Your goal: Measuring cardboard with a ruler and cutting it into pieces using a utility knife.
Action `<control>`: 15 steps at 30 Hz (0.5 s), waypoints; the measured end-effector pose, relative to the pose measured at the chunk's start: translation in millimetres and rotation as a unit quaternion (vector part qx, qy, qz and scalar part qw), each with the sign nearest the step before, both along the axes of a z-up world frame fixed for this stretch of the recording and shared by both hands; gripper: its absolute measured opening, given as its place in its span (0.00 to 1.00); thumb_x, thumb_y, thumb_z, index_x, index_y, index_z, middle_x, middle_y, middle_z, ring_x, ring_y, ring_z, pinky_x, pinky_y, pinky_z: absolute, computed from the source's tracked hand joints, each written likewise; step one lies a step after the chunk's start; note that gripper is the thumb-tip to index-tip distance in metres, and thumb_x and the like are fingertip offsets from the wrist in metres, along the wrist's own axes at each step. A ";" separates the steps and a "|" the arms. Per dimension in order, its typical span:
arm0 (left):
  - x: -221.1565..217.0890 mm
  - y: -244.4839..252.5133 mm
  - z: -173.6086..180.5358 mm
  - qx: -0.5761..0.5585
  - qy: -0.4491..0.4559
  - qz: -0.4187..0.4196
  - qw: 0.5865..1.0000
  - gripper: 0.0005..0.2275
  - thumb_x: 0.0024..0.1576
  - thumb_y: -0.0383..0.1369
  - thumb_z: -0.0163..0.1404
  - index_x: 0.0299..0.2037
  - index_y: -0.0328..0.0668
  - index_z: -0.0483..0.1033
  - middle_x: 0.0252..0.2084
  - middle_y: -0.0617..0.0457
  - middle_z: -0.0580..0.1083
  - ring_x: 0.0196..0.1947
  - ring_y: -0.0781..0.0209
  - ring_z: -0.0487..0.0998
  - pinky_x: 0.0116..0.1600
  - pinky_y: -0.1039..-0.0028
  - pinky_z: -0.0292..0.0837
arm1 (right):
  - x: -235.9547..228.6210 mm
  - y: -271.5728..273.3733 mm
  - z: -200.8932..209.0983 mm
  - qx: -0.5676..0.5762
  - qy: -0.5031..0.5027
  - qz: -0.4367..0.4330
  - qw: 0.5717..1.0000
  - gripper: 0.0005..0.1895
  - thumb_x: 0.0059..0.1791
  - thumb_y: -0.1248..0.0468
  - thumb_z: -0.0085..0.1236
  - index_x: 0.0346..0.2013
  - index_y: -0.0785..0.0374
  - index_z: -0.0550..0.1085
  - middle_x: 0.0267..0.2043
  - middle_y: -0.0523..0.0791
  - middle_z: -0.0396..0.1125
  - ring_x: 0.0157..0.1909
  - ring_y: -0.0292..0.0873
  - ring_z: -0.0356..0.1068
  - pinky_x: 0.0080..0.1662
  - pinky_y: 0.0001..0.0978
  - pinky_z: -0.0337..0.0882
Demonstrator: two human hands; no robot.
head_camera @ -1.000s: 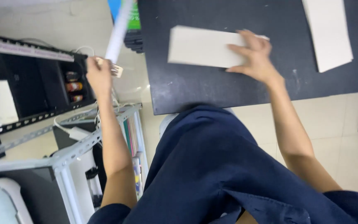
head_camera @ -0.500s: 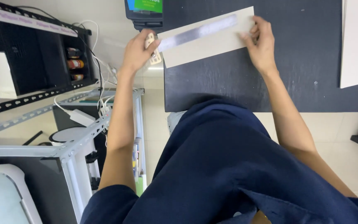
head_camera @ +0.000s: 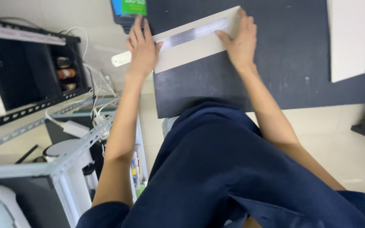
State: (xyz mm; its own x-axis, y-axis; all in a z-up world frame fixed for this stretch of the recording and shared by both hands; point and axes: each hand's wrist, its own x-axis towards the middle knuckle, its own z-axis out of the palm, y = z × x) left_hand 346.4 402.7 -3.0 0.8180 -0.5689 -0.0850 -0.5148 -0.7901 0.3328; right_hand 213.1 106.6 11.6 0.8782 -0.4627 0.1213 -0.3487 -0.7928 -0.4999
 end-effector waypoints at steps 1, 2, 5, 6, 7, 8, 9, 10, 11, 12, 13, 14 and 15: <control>-11.5 -12.2 15.7 -0.005 0.001 -0.008 1.000 0.33 0.65 0.40 0.57 0.71 0.30 0.51 0.74 0.41 0.42 0.72 0.38 0.49 0.65 0.44 0.54 | 1.9 -0.4 -7.2 -0.005 0.001 -0.008 1.000 0.44 0.51 0.42 0.70 0.67 0.63 0.57 0.55 0.54 0.63 0.49 0.60 0.64 0.52 0.51 0.65; -23.4 -29.2 30.1 -0.022 -0.037 -0.040 0.998 0.31 0.57 0.26 0.51 0.72 0.44 0.54 0.75 0.44 0.43 0.72 0.41 0.51 0.67 0.43 0.52 | -0.3 -5.3 -14.0 0.009 -0.018 0.008 1.000 0.42 0.51 0.46 0.70 0.67 0.65 0.58 0.60 0.54 0.63 0.56 0.59 0.62 0.57 0.49 0.62; -49.7 -69.1 24.8 -0.084 -0.076 -0.130 0.985 0.35 0.48 0.12 0.45 0.67 0.51 0.63 0.71 0.43 0.52 0.67 0.42 0.59 0.68 0.42 0.52 | -18.8 -44.0 -7.0 0.194 -0.056 -0.041 0.979 0.29 0.51 0.54 0.66 0.61 0.60 0.66 0.54 0.46 0.69 0.52 0.45 0.67 0.51 0.35 0.67; -53.0 -75.4 14.1 -0.111 -0.085 -0.158 0.977 0.30 0.47 0.12 0.46 0.63 0.43 0.69 0.67 0.40 0.60 0.62 0.40 0.65 0.66 0.42 0.54 | -17.4 -57.1 -3.3 0.373 -0.084 -0.069 0.921 0.19 0.51 0.58 0.62 0.56 0.54 0.73 0.42 0.38 0.75 0.40 0.31 0.72 0.40 0.23 0.74; -61.7 -87.7 7.3 -0.118 -0.087 -0.166 0.975 0.30 0.47 0.12 0.46 0.63 0.43 0.69 0.67 0.40 0.60 0.62 0.40 0.65 0.66 0.42 0.54 | -78.9 -120.0 -40.1 0.367 -0.089 -0.076 0.923 0.19 0.51 0.58 0.62 0.56 0.54 0.73 0.42 0.38 0.75 0.40 0.31 0.72 0.40 0.23 0.74; -73.5 -95.4 1.6 -0.064 -0.099 -0.148 0.982 0.30 0.49 0.15 0.46 0.66 0.39 0.64 0.70 0.42 0.58 0.67 0.41 0.60 0.67 0.42 0.53 | -122.7 -177.6 -63.7 0.133 -0.036 -0.050 0.989 0.21 0.50 0.68 0.51 0.59 0.62 0.73 0.52 0.48 0.72 0.54 0.44 0.65 0.54 0.36 0.53; -84.9 -101.4 -4.3 -0.010 -0.112 -0.130 0.985 0.30 0.52 0.18 0.46 0.69 0.36 0.60 0.73 0.43 0.56 0.72 0.42 0.55 0.69 0.41 0.51 | -145.8 -236.7 -74.8 -0.108 0.021 -0.020 0.994 0.26 0.49 0.77 0.40 0.61 0.69 0.73 0.61 0.57 0.69 0.68 0.57 0.57 0.68 0.50 0.32; -91.1 -112.9 -4.4 -0.005 -0.110 -0.124 0.986 0.30 0.52 0.18 0.46 0.69 0.36 0.60 0.73 0.43 0.56 0.72 0.42 0.55 0.69 0.41 0.51 | -220.4 -300.8 -77.5 -0.104 0.022 -0.013 0.994 0.26 0.49 0.77 0.40 0.61 0.69 0.73 0.61 0.57 0.69 0.68 0.57 0.57 0.68 0.50 0.32; -96.3 -122.2 -5.1 0.016 -0.119 -0.112 0.986 0.28 0.53 0.21 0.44 0.69 0.34 0.60 0.72 0.41 0.57 0.72 0.38 0.52 0.68 0.38 0.51 | -274.5 -359.0 -80.1 -0.260 -0.024 -0.234 0.937 0.25 0.49 0.64 0.37 0.55 0.61 0.79 0.59 0.53 0.69 0.66 0.59 0.52 0.65 0.56 0.37; -101.4 -124.0 -5.6 0.044 -0.126 -0.090 0.987 0.27 0.55 0.24 0.42 0.68 0.31 0.61 0.71 0.39 0.57 0.71 0.34 0.50 0.68 0.35 0.52 | -295.9 -398.8 -101.6 -0.397 -0.072 -0.424 0.811 0.29 0.50 0.50 0.36 0.49 0.53 0.85 0.57 0.49 0.69 0.64 0.61 0.48 0.62 0.63 0.42; -104.1 -124.5 -3.4 0.056 -0.123 -0.075 0.988 0.27 0.55 0.24 0.42 0.68 0.31 0.61 0.71 0.39 0.57 0.71 0.34 0.50 0.68 0.35 0.52 | -323.3 -365.6 -113.4 -0.388 -0.073 -0.410 0.822 0.29 0.50 0.50 0.36 0.49 0.53 0.85 0.57 0.49 0.69 0.64 0.61 0.48 0.62 0.63 0.42; -102.8 -126.9 -2.8 0.072 -0.122 -0.074 0.987 0.27 0.56 0.27 0.44 0.69 0.36 0.59 0.71 0.40 0.57 0.71 0.33 0.50 0.67 0.34 0.52 | -365.5 -356.4 -101.9 -0.695 0.134 -0.298 0.640 0.22 0.60 0.46 0.41 0.48 0.54 0.79 0.48 0.48 0.69 0.49 0.55 0.58 0.41 0.55 0.53; -100.4 -129.2 -2.2 0.089 -0.120 -0.073 0.986 0.28 0.57 0.31 0.45 0.70 0.40 0.57 0.71 0.42 0.57 0.70 0.31 0.51 0.66 0.33 0.53 | -389.0 -376.4 -64.8 -0.887 0.292 -0.140 0.330 0.23 0.70 0.42 0.46 0.46 0.56 0.73 0.38 0.48 0.68 0.34 0.48 0.69 0.20 0.46 0.63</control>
